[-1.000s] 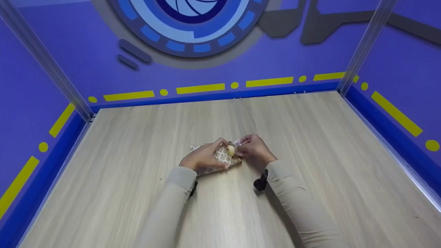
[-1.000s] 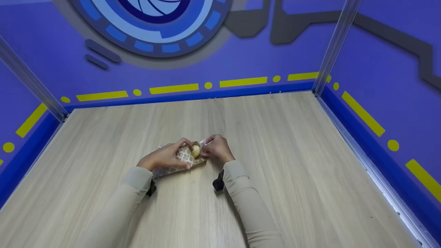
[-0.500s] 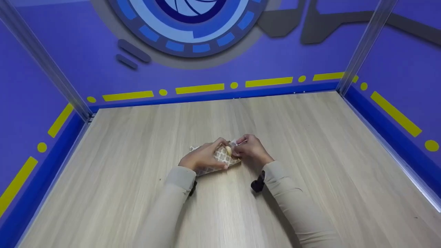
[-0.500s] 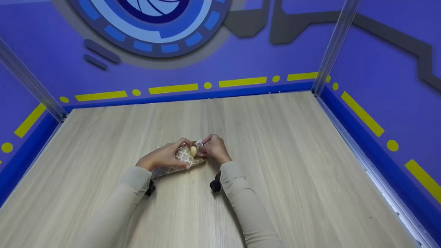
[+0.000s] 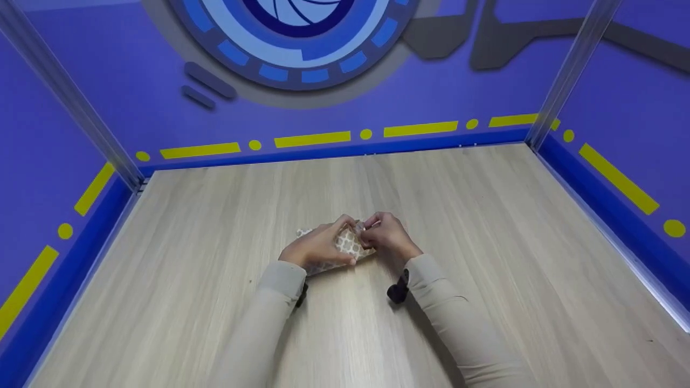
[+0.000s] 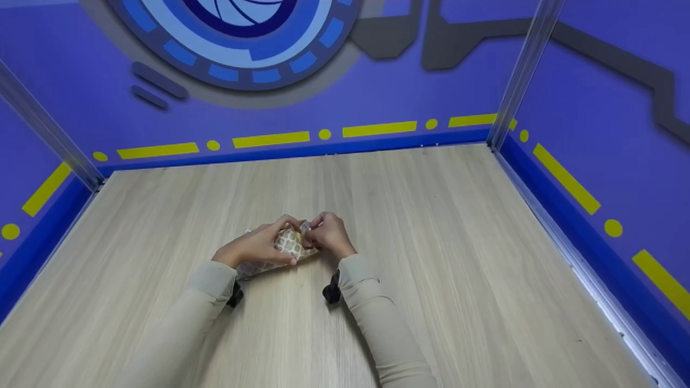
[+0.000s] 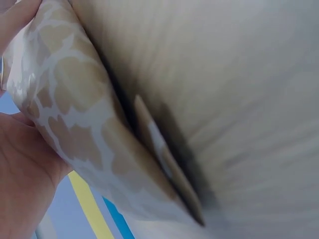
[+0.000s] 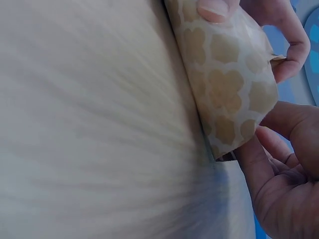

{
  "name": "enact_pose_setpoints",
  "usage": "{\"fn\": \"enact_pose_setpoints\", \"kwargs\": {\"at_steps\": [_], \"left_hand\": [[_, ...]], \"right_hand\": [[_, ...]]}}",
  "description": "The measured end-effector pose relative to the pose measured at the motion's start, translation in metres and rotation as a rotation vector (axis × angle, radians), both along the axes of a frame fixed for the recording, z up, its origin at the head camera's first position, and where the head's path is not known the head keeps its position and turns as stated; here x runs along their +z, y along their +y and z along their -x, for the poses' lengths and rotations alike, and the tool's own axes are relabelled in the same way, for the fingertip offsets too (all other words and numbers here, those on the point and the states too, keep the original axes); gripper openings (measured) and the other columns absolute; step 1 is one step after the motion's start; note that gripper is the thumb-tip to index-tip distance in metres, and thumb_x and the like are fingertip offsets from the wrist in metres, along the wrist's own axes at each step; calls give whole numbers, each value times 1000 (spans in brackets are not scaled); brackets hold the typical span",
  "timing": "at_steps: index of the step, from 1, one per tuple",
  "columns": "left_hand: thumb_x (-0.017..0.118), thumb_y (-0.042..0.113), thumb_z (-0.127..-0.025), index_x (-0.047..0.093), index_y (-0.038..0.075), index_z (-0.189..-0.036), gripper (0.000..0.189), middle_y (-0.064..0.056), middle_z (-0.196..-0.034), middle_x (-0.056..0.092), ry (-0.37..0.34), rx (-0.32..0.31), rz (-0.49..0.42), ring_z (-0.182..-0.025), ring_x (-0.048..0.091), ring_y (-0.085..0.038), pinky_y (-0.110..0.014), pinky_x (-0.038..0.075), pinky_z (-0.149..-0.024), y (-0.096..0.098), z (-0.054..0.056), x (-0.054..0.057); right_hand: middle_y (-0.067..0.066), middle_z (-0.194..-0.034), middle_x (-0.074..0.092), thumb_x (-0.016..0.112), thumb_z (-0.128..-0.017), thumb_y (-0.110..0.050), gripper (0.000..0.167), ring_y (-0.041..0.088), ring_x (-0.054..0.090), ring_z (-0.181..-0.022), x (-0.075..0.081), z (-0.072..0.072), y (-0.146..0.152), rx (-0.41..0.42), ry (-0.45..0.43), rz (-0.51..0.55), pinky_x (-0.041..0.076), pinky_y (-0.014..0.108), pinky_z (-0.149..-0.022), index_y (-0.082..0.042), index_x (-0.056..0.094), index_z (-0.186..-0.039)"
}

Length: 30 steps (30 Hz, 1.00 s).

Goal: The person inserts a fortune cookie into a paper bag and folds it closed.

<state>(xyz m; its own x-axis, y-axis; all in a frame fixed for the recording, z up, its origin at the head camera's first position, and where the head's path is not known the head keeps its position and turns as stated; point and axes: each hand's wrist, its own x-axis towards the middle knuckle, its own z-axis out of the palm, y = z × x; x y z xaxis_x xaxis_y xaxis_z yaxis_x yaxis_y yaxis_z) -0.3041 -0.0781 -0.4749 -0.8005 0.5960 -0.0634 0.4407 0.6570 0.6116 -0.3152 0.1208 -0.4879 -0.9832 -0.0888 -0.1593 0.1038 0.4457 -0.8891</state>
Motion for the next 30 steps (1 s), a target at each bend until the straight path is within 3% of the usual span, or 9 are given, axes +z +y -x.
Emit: {"fn": "enact_pose_setpoints", "kwargs": {"at_steps": [4, 11, 16, 24, 30], "left_hand": [[82, 37, -72, 40, 33, -130, 72, -3, -110, 62, -5, 7, -3, -89, 59, -18, -34, 49, -76, 0, 0, 1], [81, 36, -72, 40, 32, -131, 71, -1, -111, 61, 6, -8, -15, -92, 58, -16, -33, 47, -79, 0, -1, 2], [80, 38, -72, 40, 34, -131, 71, -1, -111, 61, 2, 2, -6, -91, 58, -17, -34, 48, -77, 0, -1, 2], [82, 40, -70, 40, 34, -129, 73, -1, -113, 61, -18, 26, -15, -93, 59, -18, -34, 48, -79, -1, -2, 3], [83, 42, -69, 39, 32, -130, 76, -3, -115, 62, -8, 27, -3, -95, 59, -18, -37, 48, -82, -1, -1, 1]], "right_hand": [[1, -68, 62, 71, -75, -4, 17, 9, 56, -55, -1, 0, -3, 3, -10, 26, 45, 22, -50, -4, 58, -87], [6, -76, 67, 70, -80, -6, 16, 11, 61, -58, -1, 0, -8, 2, -48, 51, 48, 22, -52, -2, 59, -90], [3, -73, 65, 70, -83, -9, 13, 10, 59, -58, -2, 0, -5, 30, -53, 77, 46, 22, -52, -3, 61, -92], [0, -68, 67, 58, -91, -11, 20, 10, 64, -61, 1, 0, 8, 73, -101, 217, 51, 23, -57, 4, 69, -100], [10, -85, 71, 49, -99, -19, 34, 14, 69, -71, 1, 3, 18, 111, -168, 365, 57, 27, -69, 6, 56, -121]]}}
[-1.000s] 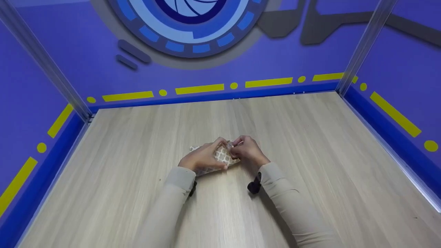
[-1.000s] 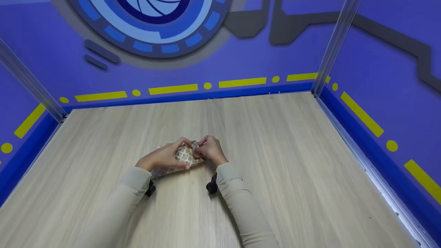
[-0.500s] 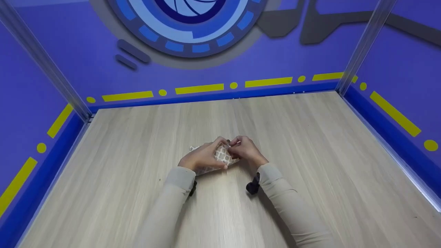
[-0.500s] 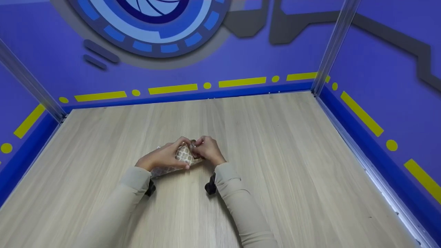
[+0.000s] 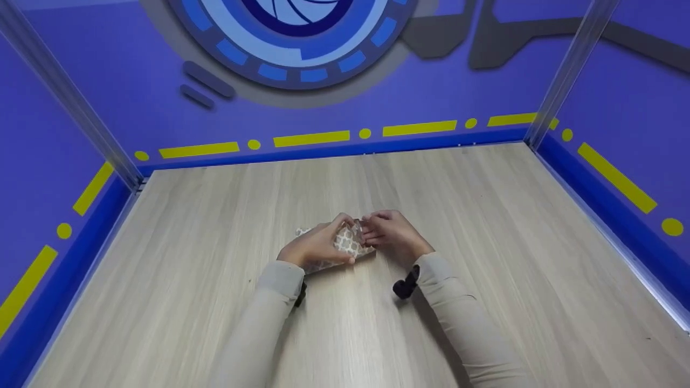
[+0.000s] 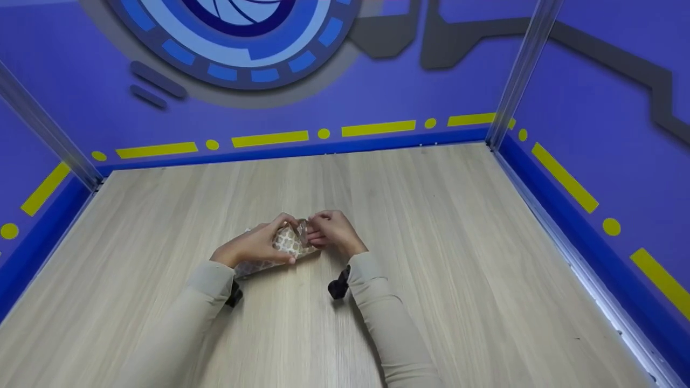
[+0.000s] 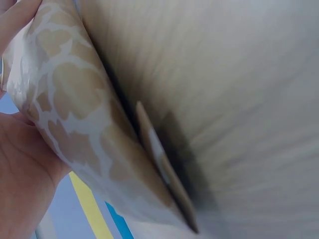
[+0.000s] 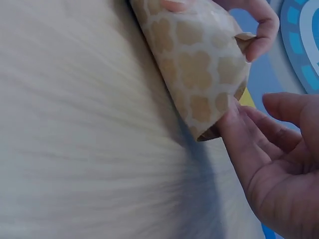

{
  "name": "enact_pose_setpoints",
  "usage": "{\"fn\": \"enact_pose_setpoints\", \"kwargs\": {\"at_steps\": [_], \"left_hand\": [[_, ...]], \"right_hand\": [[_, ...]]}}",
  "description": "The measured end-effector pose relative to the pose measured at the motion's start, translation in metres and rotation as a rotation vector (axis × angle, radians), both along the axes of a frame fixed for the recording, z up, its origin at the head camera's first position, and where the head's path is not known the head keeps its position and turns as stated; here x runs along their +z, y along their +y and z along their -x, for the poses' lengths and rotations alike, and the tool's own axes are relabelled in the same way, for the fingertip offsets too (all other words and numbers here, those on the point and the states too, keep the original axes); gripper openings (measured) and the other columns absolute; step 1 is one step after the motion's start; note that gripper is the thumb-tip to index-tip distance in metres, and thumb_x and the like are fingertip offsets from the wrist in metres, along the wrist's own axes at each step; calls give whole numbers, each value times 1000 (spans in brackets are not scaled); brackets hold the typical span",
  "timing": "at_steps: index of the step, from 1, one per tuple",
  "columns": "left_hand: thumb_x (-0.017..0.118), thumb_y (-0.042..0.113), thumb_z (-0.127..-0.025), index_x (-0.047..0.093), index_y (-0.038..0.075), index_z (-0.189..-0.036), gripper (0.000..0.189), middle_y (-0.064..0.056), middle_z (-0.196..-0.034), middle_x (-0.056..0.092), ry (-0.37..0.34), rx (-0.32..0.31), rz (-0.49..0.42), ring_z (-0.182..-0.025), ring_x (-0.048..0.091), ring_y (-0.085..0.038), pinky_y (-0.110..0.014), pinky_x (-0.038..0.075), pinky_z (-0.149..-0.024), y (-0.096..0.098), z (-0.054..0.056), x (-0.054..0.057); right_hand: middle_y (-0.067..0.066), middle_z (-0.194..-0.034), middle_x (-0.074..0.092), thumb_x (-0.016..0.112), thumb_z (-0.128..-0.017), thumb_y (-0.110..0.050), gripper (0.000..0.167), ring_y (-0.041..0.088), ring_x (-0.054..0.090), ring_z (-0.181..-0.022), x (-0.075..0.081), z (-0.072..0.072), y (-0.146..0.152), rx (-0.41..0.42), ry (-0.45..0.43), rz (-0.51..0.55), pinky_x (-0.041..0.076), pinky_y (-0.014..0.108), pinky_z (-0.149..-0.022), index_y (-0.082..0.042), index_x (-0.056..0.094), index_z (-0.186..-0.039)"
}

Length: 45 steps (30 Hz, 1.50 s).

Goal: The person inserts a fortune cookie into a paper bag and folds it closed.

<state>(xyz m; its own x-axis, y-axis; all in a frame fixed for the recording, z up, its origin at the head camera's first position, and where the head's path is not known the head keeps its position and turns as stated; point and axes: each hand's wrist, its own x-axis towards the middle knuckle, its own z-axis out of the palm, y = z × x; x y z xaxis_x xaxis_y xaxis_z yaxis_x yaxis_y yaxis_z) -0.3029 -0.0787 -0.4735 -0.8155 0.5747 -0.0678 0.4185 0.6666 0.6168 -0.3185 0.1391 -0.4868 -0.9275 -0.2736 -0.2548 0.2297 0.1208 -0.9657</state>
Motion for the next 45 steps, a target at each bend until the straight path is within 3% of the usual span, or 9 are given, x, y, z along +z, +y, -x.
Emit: {"fn": "enact_pose_setpoints", "kwargs": {"at_steps": [4, 8, 17, 23, 31, 38, 41, 45], "left_hand": [[83, 41, -69, 39, 30, -131, 77, -6, -117, 62, 5, -8, 0, -98, 60, -20, -39, 49, -85, 0, 1, -2], [83, 41, -70, 39, 33, -132, 76, -5, -121, 61, -5, 2, 2, -100, 59, -20, -40, 48, -86, 0, 0, -3], [83, 41, -70, 39, 35, -131, 75, -2, -119, 59, -15, 27, 5, -98, 57, -19, -37, 48, -82, 0, -2, -3], [84, 38, -69, 39, 33, -131, 77, -2, -124, 58, 2, 8, -14, -104, 57, -19, -39, 48, -88, 0, -1, -3], [85, 34, -69, 40, 33, -130, 76, 0, -121, 58, 0, -4, -42, -102, 58, -18, -37, 48, -87, 2, -2, -2], [85, 32, -69, 41, 32, -130, 76, 0, -121, 56, -10, -2, -49, -102, 56, -18, -37, 46, -89, 3, -3, -2], [85, 32, -69, 41, 33, -130, 76, 0, -123, 54, -9, -4, -46, -106, 54, -18, -38, 45, -93, 3, -3, -1], [86, 31, -68, 42, 33, -129, 76, -2, -127, 52, -3, -10, -49, -110, 53, -18, -39, 43, -97, 4, -5, 0]], "right_hand": [[20, -103, 70, 33, -105, -28, 46, 19, 70, -80, 2, -1, 4, 33, -38, 64, 57, 32, -75, 2, 39, -140], [29, -117, 63, 24, -105, -40, 57, 26, 70, -92, 6, -2, 4, 56, -66, 106, 56, 37, -81, -5, 25, -150], [36, -133, 48, 14, -102, -51, 65, 42, 56, -119, 9, -3, -2, 97, -121, 176, 50, 45, -94, -15, 4, -155], [38, -139, 40, 12, -101, -54, 67, 45, 47, -127, 8, -4, -7, 134, -130, 219, 44, 49, -101, -19, -7, -155], [35, -141, 40, 14, -100, -58, 68, 40, 48, -129, 6, -5, -16, 162, -130, 239, 46, 43, -99, -25, -11, -154], [27, -136, 51, 18, -96, -65, 72, 24, 61, -107, 3, -9, -19, 144, -144, 251, 49, 31, -80, -32, -12, -153], [21, -132, 56, 19, -94, -68, 74, 23, 62, -105, 2, -10, -19, 158, -133, 255, 49, 31, -81, -34, -14, -152], [19, -132, 58, 19, -91, -73, 79, 27, 61, -115, 1, -10, -21, 172, -106, 244, 48, 36, -90, -34, -16, -152]]}}
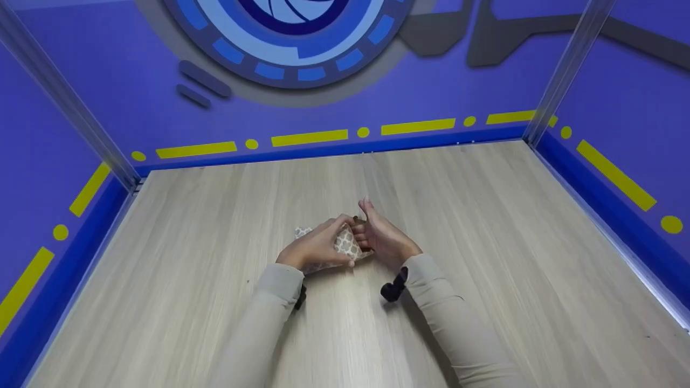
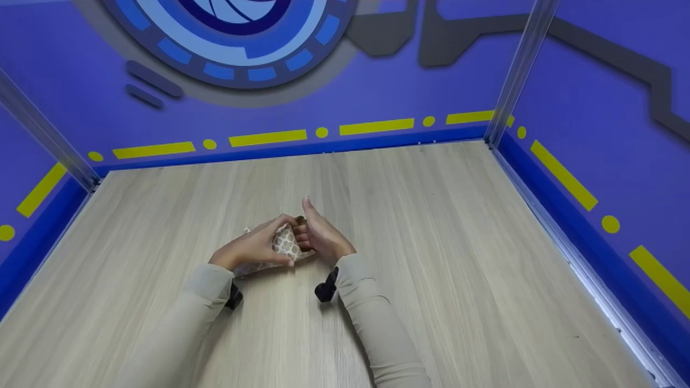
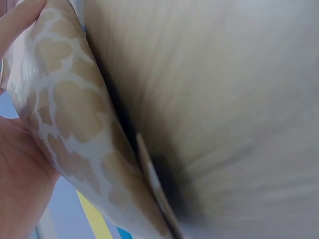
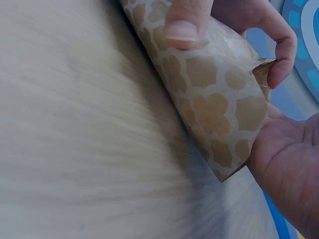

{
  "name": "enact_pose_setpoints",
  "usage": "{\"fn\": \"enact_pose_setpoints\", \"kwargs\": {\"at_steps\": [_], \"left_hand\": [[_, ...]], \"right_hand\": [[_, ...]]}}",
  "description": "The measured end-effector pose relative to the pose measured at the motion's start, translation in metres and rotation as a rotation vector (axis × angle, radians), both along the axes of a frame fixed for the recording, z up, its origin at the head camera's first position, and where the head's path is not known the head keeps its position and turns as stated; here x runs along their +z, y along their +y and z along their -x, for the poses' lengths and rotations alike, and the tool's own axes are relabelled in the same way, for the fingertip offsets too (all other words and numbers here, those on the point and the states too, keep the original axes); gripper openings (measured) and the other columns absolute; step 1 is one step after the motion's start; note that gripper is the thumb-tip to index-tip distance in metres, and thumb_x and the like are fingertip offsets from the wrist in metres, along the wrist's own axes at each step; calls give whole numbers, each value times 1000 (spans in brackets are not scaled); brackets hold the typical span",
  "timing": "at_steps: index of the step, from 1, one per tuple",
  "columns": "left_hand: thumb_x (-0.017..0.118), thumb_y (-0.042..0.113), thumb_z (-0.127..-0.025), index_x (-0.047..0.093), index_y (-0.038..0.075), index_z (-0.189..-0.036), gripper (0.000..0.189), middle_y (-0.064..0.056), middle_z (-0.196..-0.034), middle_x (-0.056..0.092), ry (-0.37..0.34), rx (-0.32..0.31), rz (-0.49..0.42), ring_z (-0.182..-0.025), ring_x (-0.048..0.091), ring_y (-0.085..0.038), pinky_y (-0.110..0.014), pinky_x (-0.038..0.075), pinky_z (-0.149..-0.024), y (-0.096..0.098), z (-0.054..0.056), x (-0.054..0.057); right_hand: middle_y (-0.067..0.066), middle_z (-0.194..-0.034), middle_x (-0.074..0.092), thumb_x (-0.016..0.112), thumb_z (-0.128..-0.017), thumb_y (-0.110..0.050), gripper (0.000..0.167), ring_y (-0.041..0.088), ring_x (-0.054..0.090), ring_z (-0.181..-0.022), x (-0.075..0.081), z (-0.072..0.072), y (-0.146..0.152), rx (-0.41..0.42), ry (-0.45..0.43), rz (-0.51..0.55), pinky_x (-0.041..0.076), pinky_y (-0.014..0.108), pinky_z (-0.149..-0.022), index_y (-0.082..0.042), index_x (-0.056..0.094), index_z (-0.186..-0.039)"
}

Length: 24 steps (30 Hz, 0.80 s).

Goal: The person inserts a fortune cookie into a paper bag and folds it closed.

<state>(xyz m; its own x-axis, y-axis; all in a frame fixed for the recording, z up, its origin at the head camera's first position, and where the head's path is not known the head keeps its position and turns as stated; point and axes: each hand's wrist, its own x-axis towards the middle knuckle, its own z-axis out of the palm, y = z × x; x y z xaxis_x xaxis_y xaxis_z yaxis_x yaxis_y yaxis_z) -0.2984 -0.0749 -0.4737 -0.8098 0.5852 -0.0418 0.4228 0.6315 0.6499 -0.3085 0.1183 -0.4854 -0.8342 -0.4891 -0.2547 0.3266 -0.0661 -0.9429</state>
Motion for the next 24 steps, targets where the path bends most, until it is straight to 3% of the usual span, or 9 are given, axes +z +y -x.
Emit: {"fn": "enact_pose_setpoints", "kwargs": {"at_steps": [6, 9, 13, 16, 18, 20, 24], "left_hand": [[86, 30, -66, 42, 37, -130, 78, -2, -134, 46, -25, 19, 3, -109, 52, -21, -41, 45, -94, 1, -3, 0], [86, 31, -66, 42, 38, -130, 78, -1, -138, 43, -18, 8, 5, -118, 50, -22, -42, 43, -100, 2, -4, 0], [86, 35, -68, 42, 35, -133, 78, 2, -143, 40, 18, -23, 13, -134, 40, -19, -40, 36, -109, 3, -5, -1], [84, 38, -70, 41, 33, -136, 80, 2, -146, 39, 30, -33, 8, -138, 35, -18, -40, 32, -111, 2, -5, 0], [83, 42, -71, 39, 31, -140, 82, 1, -147, 39, 29, -32, 2, -138, 35, -17, -39, 30, -113, 1, -6, 0], [80, 45, -73, 36, 30, -144, 85, 1, -149, 38, 15, -28, -13, -139, 33, -16, -39, 29, -114, 1, -5, 0], [73, 53, -77, 30, 33, -148, 86, 4, -152, 35, -19, -12, -20, -141, 31, -15, -39, 27, -114, 0, -4, 0]], "right_hand": [[18, -134, 56, 15, -86, -80, 85, 28, 59, -119, -7, 4, -5, 10, 27, -50, 43, 42, -100, -36, -17, -151], [18, -149, 39, 15, -83, -83, 87, 31, 49, -129, -7, 3, -8, 8, 11, -65, 33, 49, -108, -38, -16, -151], [12, -161, 9, 21, -78, -88, 93, 33, 26, -143, -5, 0, -11, -6, -38, -34, 16, 56, -115, -41, -11, -151], [11, -162, 2, 20, -82, -84, 91, 30, 17, -146, -5, -1, -11, -5, -31, -7, 16, 53, -116, -36, -11, -153], [13, -161, 9, 18, -88, -78, 86, 30, 22, -145, -5, -1, -10, 5, -10, -6, 23, 50, -114, -31, -10, -154], [18, -153, 28, 16, -91, -74, 85, 29, 37, -136, -5, -2, -9, 27, 1, -35, 35, 44, -107, -20, 4, -155], [13, -136, 51, 23, -93, -70, 79, 23, 54, -117, -4, -2, -6, 9, -11, -89, 44, 34, -91, -22, 12, -154]]}}
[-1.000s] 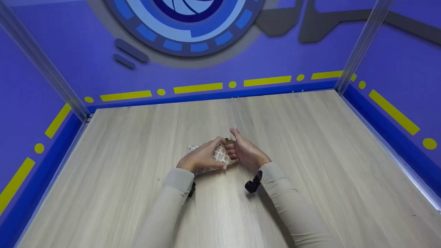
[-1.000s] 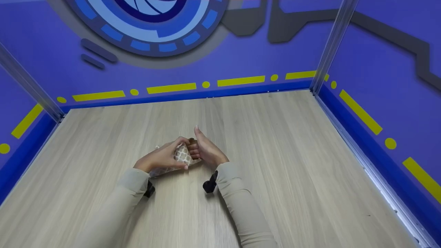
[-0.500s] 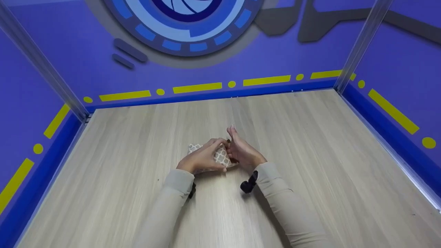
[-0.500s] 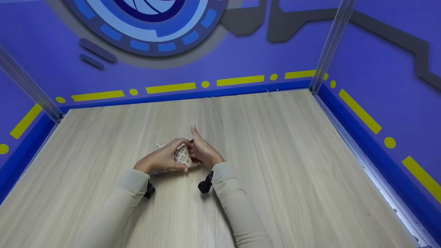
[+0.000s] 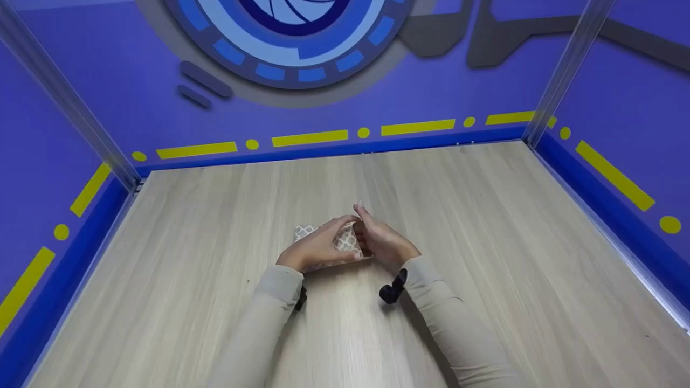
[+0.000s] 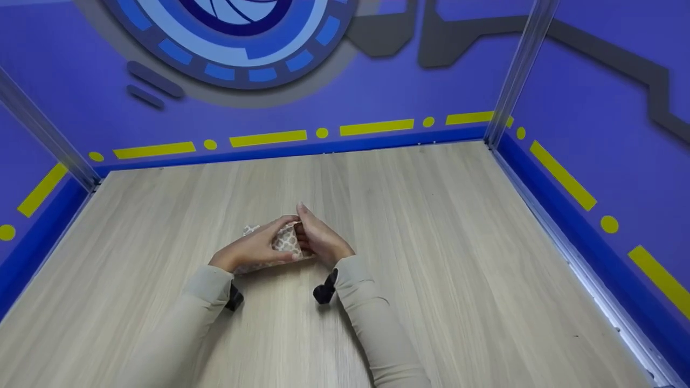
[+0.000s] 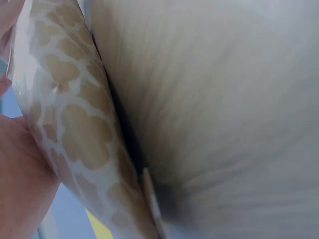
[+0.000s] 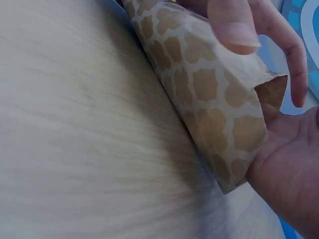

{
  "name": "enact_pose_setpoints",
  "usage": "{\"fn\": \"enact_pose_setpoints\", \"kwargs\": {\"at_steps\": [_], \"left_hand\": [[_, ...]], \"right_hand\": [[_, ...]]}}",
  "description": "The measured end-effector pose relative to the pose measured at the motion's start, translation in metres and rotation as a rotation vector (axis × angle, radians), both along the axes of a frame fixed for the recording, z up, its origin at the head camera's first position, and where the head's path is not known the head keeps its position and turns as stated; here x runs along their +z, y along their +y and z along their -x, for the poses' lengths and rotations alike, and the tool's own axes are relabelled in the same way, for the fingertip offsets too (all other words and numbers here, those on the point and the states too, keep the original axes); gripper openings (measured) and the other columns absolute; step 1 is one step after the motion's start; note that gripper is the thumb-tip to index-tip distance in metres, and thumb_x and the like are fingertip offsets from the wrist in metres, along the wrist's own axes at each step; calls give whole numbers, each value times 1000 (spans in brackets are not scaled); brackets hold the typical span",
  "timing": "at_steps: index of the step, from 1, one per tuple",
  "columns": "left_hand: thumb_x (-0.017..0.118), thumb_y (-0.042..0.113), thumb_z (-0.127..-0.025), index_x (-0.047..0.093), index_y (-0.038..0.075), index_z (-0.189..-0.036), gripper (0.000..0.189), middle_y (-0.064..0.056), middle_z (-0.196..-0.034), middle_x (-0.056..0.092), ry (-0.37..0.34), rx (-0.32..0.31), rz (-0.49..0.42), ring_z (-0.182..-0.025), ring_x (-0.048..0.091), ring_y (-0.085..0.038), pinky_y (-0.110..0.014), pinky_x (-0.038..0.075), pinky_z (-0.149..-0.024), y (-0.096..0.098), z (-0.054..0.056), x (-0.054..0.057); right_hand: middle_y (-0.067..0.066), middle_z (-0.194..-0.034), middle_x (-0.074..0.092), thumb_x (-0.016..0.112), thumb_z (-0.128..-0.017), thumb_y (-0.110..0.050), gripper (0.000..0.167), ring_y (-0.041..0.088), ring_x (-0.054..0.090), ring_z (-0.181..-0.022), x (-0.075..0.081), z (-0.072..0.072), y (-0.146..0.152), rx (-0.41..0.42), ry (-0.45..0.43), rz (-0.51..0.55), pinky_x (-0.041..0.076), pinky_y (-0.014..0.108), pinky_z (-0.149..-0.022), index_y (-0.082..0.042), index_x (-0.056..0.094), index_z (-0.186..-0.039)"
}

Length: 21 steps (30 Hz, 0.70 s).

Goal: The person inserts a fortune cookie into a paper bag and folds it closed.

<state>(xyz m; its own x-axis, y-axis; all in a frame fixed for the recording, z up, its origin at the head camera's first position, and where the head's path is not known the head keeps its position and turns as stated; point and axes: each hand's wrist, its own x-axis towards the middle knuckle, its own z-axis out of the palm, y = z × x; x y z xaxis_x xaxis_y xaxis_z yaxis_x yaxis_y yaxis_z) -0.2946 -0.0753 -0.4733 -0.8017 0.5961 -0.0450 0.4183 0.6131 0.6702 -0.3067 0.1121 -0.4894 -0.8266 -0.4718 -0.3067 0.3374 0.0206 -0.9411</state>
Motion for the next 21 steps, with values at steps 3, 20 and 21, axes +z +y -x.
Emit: {"fn": "enact_pose_setpoints", "kwargs": {"at_steps": [3, 20, 21], "left_hand": [[69, 57, -80, 28, 32, -149, 84, 3, -153, 34, -12, 6, 8, -141, 32, -17, -40, 29, -113, -2, 1, 0], [30, 50, -102, 38, 22, -148, 54, -11, -156, 29, 38, 117, 142, -145, 25, -32, -50, 22, -115, -8, 1, 1], [29, 49, -102, 40, 22, -147, 53, -11, -156, 31, 47, 125, 148, -144, 26, -32, -50, 23, -115, -8, 1, 1]], "right_hand": [[10, -141, 50, 30, -95, -65, 74, 23, 53, -123, 1, 2, 2, -41, -5, -12, 44, 34, -95, -28, 7, -155], [20, -122, 62, 49, -101, -26, 49, 21, 64, -104, 10, 5, 30, -61, 162, -45, 50, 35, -94, 5, 42, -138], [21, -121, 62, 49, -101, -25, 48, 21, 64, -104, 10, 5, 32, -71, 171, -48, 50, 34, -93, 5, 43, -137]]}}
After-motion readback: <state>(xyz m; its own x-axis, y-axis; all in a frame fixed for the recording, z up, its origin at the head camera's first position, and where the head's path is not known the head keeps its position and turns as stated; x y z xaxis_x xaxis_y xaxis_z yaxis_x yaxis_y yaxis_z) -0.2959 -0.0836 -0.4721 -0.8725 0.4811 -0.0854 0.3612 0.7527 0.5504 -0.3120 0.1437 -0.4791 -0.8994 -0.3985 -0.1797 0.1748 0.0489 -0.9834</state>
